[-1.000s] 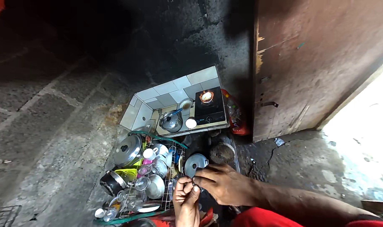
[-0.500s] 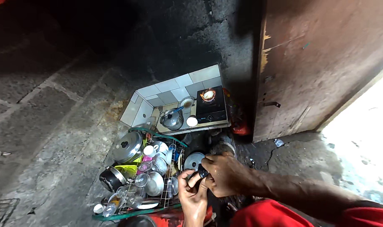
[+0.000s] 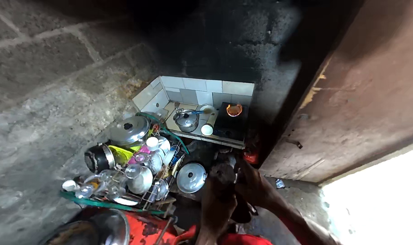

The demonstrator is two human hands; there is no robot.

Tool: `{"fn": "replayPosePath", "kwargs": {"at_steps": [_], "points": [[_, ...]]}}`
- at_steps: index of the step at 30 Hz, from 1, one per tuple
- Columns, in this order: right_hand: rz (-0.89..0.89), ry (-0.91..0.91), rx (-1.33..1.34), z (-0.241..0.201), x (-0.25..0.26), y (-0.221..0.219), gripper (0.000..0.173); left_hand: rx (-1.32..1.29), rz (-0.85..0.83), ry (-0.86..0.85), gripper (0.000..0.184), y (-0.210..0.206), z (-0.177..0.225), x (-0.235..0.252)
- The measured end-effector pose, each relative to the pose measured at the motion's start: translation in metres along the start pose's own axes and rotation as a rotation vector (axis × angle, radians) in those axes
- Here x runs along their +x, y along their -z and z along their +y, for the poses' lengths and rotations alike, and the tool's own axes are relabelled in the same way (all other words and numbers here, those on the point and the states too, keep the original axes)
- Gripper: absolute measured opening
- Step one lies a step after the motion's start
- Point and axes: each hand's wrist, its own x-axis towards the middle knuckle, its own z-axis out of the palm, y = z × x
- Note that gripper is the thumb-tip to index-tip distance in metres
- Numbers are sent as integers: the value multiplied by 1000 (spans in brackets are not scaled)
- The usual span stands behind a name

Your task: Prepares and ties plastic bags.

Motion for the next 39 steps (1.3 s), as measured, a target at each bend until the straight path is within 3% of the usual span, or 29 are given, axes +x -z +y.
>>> {"fn": "replayPosePath", "kwargs": {"at_steps": [2,4,8,11,14,16,19,22,25,27,29,33,36,39], "points": [[24,-21,-65,4,-3,-7,55,251,24,-84,49,-8,-5,-4],[45,-38,-111,2,-7,-12,51,259,-34,-109,41,-12,-12,-2],[59,-63,150,3,-4,-16,46,21,-144,-93,46,-4,-28,8],[140,98,287,8,-2,-19,36,-137,-114,3,56,5,-24,13],[103,231,69,11,-5,-19,52,-294,-77,13,77,6,-32,19],[155,210,-191,13,-11,-25,47,-334,-143,29,86,8,-37,22],[277,199,-551,14,-21,-29,27,-349,-233,82,72,4,-45,19],[244,169,-638,8,-26,-22,19,-295,-262,-12,57,0,-51,15],[153,114,-508,3,-28,-6,26,-253,-260,-106,53,0,-45,19],[75,139,-226,2,-29,6,29,-232,-303,-175,52,2,-40,25],[20,164,107,-1,-29,15,26,-200,-328,-308,40,-1,-36,29],[35,133,527,-4,-31,17,16,-104,-361,-438,25,-10,-32,30],[109,87,560,-9,-37,21,14,-78,-450,-453,27,-12,-26,31],[258,126,276,-14,-41,27,13,-126,-565,-431,35,-19,-24,31]]}}
